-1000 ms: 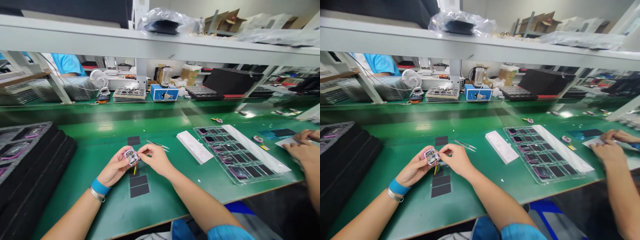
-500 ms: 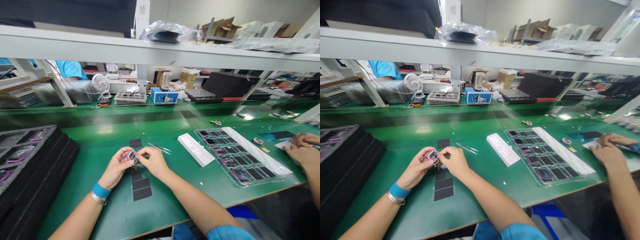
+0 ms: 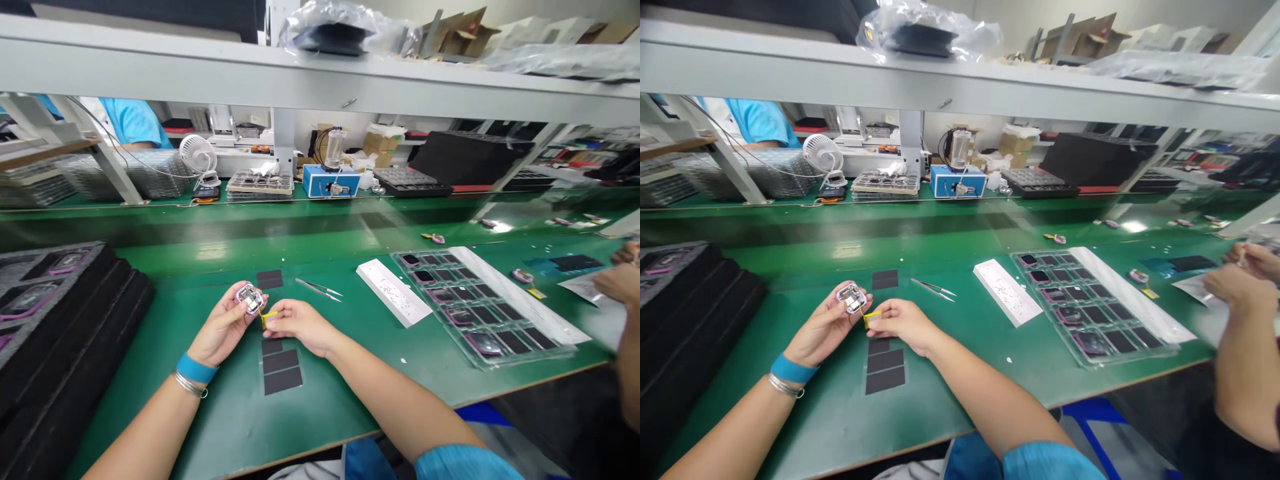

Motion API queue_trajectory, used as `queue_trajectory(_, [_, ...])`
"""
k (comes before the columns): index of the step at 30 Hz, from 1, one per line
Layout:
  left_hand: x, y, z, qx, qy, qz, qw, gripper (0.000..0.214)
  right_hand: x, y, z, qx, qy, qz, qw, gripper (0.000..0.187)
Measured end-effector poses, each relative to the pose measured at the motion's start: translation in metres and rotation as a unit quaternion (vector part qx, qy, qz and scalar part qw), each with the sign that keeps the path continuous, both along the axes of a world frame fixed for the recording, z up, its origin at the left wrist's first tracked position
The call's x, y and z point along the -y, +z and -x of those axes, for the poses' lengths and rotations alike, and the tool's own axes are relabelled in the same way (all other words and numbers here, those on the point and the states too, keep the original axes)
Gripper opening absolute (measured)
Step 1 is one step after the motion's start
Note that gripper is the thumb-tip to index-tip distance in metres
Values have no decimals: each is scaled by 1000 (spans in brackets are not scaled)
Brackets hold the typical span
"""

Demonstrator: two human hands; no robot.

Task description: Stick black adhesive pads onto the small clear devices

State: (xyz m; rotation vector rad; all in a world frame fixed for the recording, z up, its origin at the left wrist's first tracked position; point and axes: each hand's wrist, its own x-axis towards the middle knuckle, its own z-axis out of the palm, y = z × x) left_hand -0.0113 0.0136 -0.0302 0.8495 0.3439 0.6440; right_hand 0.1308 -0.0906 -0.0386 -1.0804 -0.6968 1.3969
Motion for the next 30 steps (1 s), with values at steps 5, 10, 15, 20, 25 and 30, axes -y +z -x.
queue_trajectory(5, [-1,3,3,-30,-27,3,999,47,5,15,-13,0,-58,-76,995,34])
queue_trajectory(10, [2,3,2,-76,-74,18,994,45,12,25,-24,27,63,-107,992,31])
queue_trajectory(15, [6,2,0,-126,-146,14,981,41,12,26,-23,169,8,-135,976,32])
queue_trajectory(20, [13,-1,-5,-148,-177,1,973,36,9,21,-12,396,-105,-188,892,10])
queue_trajectory(25, [16,-4,-9,-162,-152,-22,975,24,7,14,-4,450,-141,-200,859,12])
queue_trajectory(30, [16,-5,-12,-183,-108,-20,977,20,1,4,-4,434,-159,-174,869,17])
